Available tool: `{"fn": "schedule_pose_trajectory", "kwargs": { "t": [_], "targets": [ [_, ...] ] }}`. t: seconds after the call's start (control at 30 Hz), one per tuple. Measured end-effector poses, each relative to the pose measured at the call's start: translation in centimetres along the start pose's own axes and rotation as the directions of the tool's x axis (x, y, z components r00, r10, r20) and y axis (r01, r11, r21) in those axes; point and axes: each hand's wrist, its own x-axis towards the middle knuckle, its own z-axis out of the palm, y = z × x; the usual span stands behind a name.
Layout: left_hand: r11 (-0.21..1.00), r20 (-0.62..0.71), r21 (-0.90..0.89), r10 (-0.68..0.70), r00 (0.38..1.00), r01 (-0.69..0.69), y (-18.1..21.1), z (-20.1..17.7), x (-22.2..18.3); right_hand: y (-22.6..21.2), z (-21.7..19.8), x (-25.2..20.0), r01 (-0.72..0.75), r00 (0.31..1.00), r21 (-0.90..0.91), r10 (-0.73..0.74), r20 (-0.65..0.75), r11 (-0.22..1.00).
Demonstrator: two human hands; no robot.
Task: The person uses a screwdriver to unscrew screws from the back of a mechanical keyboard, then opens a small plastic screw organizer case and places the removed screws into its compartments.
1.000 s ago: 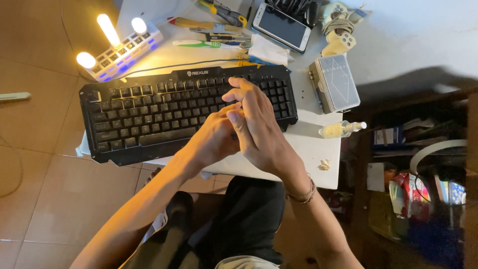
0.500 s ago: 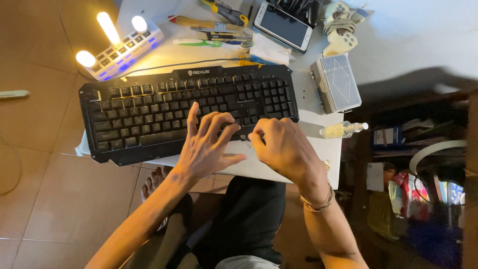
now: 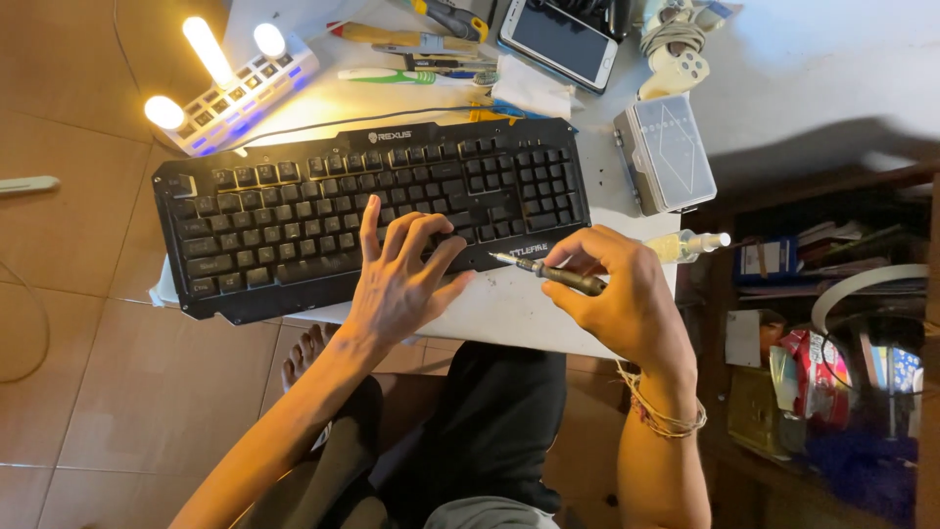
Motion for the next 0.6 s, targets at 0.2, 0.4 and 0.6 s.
{"fn": "schedule_pose_trajectory", "kwargs": {
  "t": [0.2,0.4,0.6],
  "targets": [
    [0.996,-0.027,-0.086,0.014,1.0,-0.016,0.2,0.0,0.7,3.3,1.3,-1.2,-0.162,0.984,0.296,0.175,-0.018,0.941],
    [0.871,0.171,-0.481,-0.022,0.985,0.103,1.8,0.3,4.2,7.6,3.1,-3.1,-0.125,0.961,0.545,0.237,-0.139,0.829],
    [0.757,0.303,-0.622,0.001,0.953,0.197,3.8,2.4,7.4,8.2,3.0,-4.4,-0.074,0.903,0.715,0.352,-0.248,0.695]
  ]
}}
